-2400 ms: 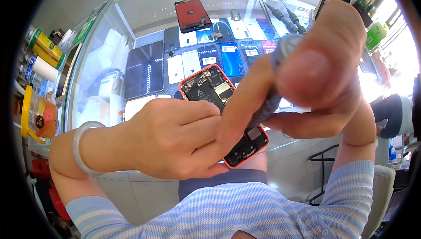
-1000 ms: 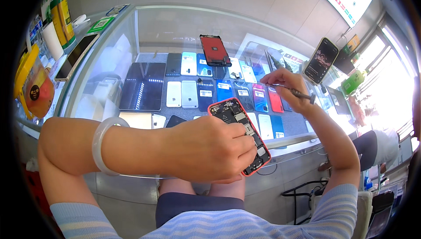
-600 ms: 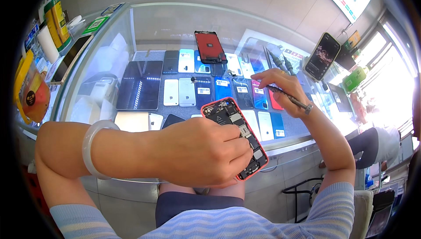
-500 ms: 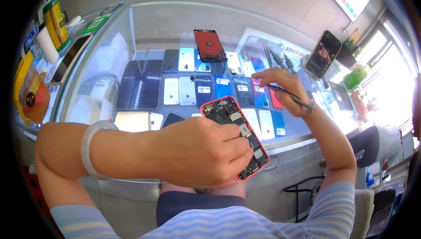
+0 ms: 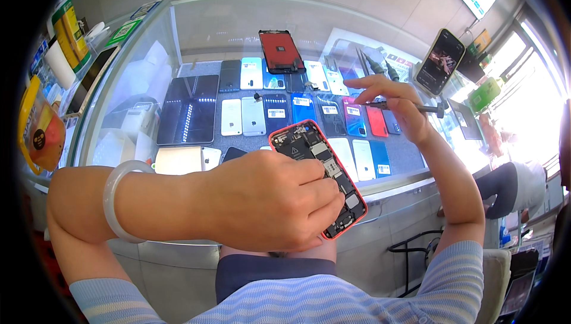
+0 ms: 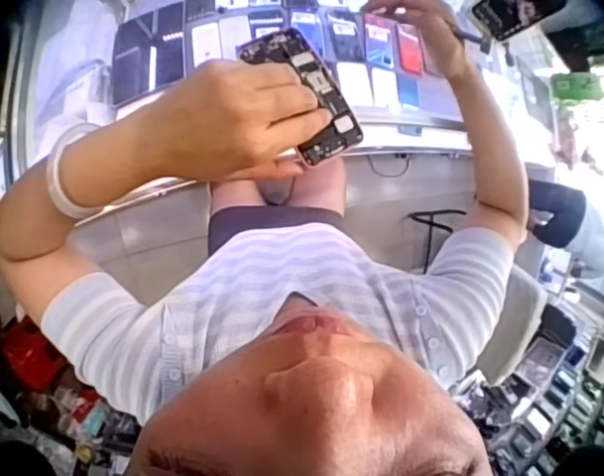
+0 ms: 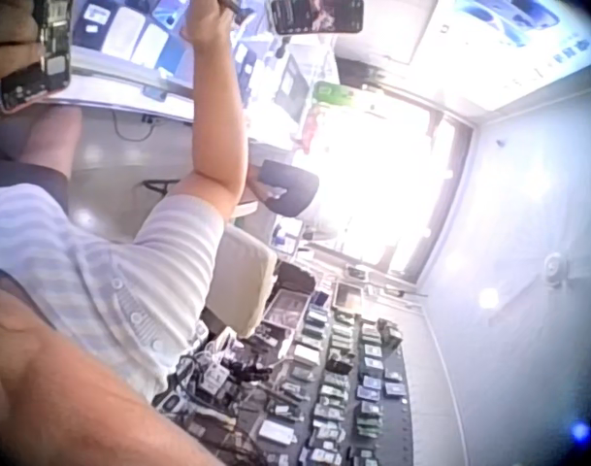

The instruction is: The person removes a screw from an internal component of a mobile phone using an electric screwdriver and then uses tweezers to detach a small connector.

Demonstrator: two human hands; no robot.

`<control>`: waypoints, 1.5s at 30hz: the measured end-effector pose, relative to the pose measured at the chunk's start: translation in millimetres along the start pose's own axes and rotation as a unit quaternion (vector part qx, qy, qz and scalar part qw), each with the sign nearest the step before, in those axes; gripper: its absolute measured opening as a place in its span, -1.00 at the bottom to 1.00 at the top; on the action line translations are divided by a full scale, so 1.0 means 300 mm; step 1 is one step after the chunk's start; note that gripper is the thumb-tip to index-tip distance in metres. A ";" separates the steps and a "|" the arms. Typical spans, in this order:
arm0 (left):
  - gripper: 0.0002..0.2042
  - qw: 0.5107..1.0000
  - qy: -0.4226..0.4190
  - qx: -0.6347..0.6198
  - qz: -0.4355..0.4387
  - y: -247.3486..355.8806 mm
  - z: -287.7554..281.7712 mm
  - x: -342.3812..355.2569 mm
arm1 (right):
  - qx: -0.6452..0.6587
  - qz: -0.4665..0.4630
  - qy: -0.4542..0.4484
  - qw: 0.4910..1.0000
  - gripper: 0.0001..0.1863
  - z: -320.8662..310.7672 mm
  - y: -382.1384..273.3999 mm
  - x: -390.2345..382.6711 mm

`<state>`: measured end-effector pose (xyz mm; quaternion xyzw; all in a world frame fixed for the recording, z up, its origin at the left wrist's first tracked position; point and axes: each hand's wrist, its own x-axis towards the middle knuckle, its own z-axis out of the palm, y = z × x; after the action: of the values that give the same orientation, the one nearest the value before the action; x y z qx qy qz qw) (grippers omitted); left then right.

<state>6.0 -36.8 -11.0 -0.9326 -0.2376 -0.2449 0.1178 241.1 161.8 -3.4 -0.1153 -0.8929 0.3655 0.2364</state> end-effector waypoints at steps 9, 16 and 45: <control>-0.61 0.999 0.002 -0.030 -0.013 -0.007 -0.002 0.015 | 0.090 -0.004 0.131 0.987 -0.63 -0.014 -0.081 -0.012; -0.57 0.999 0.015 -0.044 -0.015 -0.012 -0.005 0.015 | 0.109 0.038 0.118 0.986 -0.77 0.052 -0.260 0.053; -0.81 0.998 0.040 -0.019 0.035 0.019 -0.001 0.010 | -0.053 -0.025 -0.028 0.998 -0.85 0.092 -0.180 0.026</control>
<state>11.2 -40.5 -9.9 -0.9319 -0.1953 -0.2819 0.1181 218.5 110.2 20.4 -0.0951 -0.9199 0.3148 0.2135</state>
